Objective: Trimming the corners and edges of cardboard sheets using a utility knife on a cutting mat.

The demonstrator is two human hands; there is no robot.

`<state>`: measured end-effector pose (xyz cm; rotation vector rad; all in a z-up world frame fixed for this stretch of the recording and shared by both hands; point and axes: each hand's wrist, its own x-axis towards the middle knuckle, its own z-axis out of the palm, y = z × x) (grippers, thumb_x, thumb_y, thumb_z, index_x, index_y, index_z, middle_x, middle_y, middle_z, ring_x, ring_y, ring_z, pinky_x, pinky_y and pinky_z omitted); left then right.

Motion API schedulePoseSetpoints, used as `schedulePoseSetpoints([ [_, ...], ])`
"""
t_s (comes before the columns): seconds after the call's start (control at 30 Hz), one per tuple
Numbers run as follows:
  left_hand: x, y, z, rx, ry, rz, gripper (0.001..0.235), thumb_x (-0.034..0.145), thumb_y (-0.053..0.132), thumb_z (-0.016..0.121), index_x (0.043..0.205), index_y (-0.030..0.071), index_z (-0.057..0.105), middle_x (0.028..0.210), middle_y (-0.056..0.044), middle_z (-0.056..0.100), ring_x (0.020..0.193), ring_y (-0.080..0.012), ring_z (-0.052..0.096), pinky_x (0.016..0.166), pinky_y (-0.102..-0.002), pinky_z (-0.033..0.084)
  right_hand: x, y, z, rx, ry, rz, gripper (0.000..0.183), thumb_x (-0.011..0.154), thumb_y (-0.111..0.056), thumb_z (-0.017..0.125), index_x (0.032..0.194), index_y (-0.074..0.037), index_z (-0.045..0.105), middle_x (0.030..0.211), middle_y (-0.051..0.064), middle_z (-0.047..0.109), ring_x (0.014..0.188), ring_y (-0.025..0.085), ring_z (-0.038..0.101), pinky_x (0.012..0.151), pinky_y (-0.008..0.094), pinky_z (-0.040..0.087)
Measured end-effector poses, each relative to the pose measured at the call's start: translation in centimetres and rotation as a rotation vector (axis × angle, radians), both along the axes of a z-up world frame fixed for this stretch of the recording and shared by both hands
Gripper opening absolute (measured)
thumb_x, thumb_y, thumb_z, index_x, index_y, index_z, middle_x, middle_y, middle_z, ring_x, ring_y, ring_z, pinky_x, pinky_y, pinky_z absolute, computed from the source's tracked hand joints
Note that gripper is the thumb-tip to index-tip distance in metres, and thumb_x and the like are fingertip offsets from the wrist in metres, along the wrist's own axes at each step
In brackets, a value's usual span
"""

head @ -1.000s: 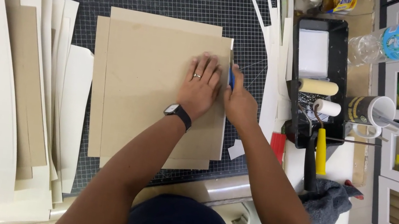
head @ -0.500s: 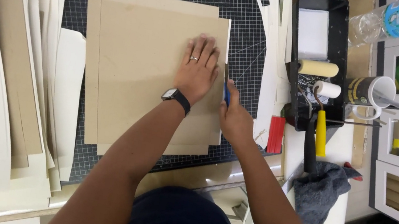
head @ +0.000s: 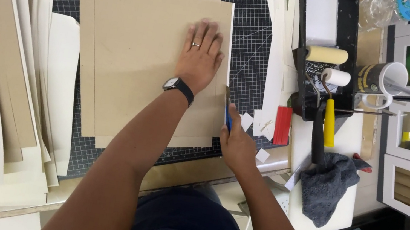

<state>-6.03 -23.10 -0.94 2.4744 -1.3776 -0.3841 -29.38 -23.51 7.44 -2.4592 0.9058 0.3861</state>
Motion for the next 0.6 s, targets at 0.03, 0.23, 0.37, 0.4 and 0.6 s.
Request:
schedulePoseSetpoints([
  [0.03,0.2,0.0,-0.6,0.001,0.000,-0.001,0.054,0.114,0.041,0.031,0.159,0.011,0.027,0.170,-0.011,0.011,0.158,-0.0337,-0.003,0.130,-0.054,-0.005,-0.5,0.1,-0.6,0.001,0.000,-0.001,0.049,0.108,-0.024,0.036,0.155,-0.018,0.022,0.127,0.030,0.066,0.089,0.044,0.075,0.070,0.053,0.059],
  [0.23,0.1,-0.1,-2.3,-0.163,-0.093,-0.024,0.058,0.113,0.037,0.024,0.159,0.004,0.036,0.171,-0.014,0.017,0.157,-0.0345,0.000,0.129,-0.053,-0.004,-3.3,1.7,-1.7,0.030,0.027,-0.117,0.062,0.106,-0.031,0.044,0.164,-0.025,0.022,0.071,0.007,0.060,0.055,0.029,0.057,0.052,0.046,0.044],
  [0.37,0.2,-0.2,-2.1,-0.169,-0.077,-0.015,0.056,0.113,0.036,0.025,0.157,0.004,0.038,0.170,-0.013,0.017,0.157,-0.0340,0.002,0.128,-0.054,-0.004,-4.8,2.9,-1.6,0.044,0.065,-0.135,0.063,0.106,-0.032,0.043,0.164,-0.026,0.019,0.071,0.008,0.064,0.055,0.030,0.060,0.051,0.045,0.045],
  [0.4,0.2,-0.2,-2.1,-0.171,-0.073,-0.011,0.056,0.113,0.036,0.026,0.157,0.003,0.038,0.170,-0.013,0.018,0.157,-0.0341,0.001,0.128,-0.054,-0.005,-5.3,3.2,-1.9,0.027,0.074,-0.130,0.063,0.106,-0.032,0.043,0.164,-0.027,0.019,0.071,0.008,0.064,0.053,0.029,0.058,0.048,0.044,0.043],
  [0.6,0.1,-0.1,-1.9,-0.207,-0.080,-0.003,0.054,0.114,0.035,0.030,0.156,0.003,0.041,0.169,-0.013,0.020,0.156,-0.0359,0.002,0.128,-0.055,-0.003,-7.5,4.5,-2.0,0.024,0.016,-0.116,0.062,0.105,-0.032,0.044,0.163,-0.023,0.024,0.104,0.013,0.074,0.058,0.033,0.064,0.050,0.047,0.046],
])
